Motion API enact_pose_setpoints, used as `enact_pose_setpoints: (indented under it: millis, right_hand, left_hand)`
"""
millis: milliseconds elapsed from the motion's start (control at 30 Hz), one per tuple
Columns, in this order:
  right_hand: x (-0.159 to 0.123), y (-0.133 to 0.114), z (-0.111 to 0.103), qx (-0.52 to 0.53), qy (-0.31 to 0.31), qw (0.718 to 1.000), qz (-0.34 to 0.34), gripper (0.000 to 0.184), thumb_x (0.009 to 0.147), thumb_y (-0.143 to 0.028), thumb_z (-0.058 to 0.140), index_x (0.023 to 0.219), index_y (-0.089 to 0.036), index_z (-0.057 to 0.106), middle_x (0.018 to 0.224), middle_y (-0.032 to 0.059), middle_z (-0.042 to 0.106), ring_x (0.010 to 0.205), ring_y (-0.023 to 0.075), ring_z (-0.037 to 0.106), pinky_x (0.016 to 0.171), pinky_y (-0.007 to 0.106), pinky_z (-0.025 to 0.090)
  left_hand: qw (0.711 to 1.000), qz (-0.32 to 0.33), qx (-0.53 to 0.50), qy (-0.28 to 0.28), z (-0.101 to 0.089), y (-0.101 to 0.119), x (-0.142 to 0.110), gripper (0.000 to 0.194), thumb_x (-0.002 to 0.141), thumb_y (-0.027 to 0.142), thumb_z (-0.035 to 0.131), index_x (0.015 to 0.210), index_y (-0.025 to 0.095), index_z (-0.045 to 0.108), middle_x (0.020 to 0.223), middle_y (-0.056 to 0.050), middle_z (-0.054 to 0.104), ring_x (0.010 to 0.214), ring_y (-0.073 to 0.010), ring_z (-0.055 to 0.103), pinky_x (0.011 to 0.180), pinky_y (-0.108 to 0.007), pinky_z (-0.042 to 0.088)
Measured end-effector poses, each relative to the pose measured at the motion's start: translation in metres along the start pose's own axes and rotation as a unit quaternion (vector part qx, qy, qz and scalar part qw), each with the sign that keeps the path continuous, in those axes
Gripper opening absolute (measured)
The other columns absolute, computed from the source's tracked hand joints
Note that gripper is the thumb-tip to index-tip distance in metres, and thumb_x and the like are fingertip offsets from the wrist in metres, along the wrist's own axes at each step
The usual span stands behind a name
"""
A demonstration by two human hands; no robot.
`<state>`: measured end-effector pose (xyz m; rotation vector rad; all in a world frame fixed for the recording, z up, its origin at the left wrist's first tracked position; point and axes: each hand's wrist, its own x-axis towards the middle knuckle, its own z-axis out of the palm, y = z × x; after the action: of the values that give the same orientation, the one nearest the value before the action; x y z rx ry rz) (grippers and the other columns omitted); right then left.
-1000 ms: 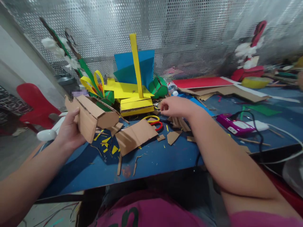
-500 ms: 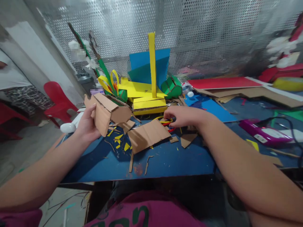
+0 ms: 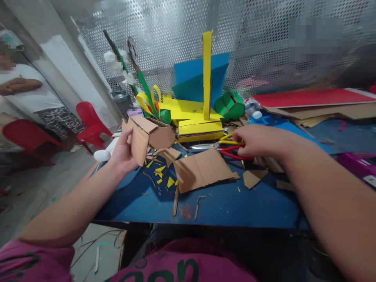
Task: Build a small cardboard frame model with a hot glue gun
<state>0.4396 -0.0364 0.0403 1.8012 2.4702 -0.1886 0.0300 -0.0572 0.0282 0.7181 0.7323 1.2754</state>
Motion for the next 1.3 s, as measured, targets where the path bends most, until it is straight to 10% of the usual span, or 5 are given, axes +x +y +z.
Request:
enact_pose_setpoints:
  millis: [267, 533, 900, 1300]
  right_hand:
    - [-0.015, 0.029, -0.016, 0.132, 0.04, 0.989, 0.054, 0.03, 0.09, -0.054, 0.077, 0.091, -0.025, 0.07, 0.074, 0.0041, 0.07, 0.068, 0.0211, 0.058, 0.069, 0.04, 0.041]
    - [-0.077, -0.059, 0.012, 0.495, -0.006, 0.869, -0.003, 0.061, 0.056, -0.065, 0.103, 0.09, -0.028, 0.069, 0.082, 0.0018, 0.071, 0.071, 0.0228, 0.063, 0.064, 0.035, 0.053]
    - [-0.103, -0.089, 0.008, 0.457, -0.068, 0.885, -0.055, 0.049, 0.081, -0.071, 0.089, 0.085, -0.026, 0.07, 0.083, 0.0007, 0.065, 0.078, 0.024, 0.059, 0.066, 0.031, 0.046]
    - [-0.092, -0.103, -0.007, 0.503, -0.088, 0.859, -0.034, 0.051, 0.067, -0.076, 0.095, 0.087, -0.031, 0.082, 0.087, 0.0058, 0.081, 0.08, 0.0316, 0.071, 0.067, 0.037, 0.055]
  left_hand:
    - [1.0, 0.011, -0.005, 0.003, -0.002, -0.001, 0.002, 0.056, 0.096, 0.045, 0.076, 0.145, 0.021, 0.067, 0.111, -0.009, 0.089, 0.117, -0.0332, 0.084, 0.11, -0.047, 0.067]
    - [0.999, -0.017, 0.01, 0.041, 0.002, -0.002, -0.002, 0.052, 0.093, 0.039, 0.081, 0.14, 0.021, 0.07, 0.109, -0.008, 0.088, 0.112, -0.0319, 0.084, 0.112, -0.048, 0.066]
    - [0.998, -0.003, 0.018, 0.053, 0.007, -0.002, -0.005, 0.051, 0.092, 0.039, 0.081, 0.14, 0.022, 0.07, 0.12, -0.009, 0.087, 0.12, -0.0315, 0.082, 0.113, -0.047, 0.065]
    - [0.998, -0.018, 0.018, 0.057, 0.006, -0.004, -0.006, 0.05, 0.095, 0.038, 0.08, 0.141, 0.021, 0.071, 0.121, -0.009, 0.087, 0.118, -0.0307, 0.082, 0.114, -0.047, 0.064]
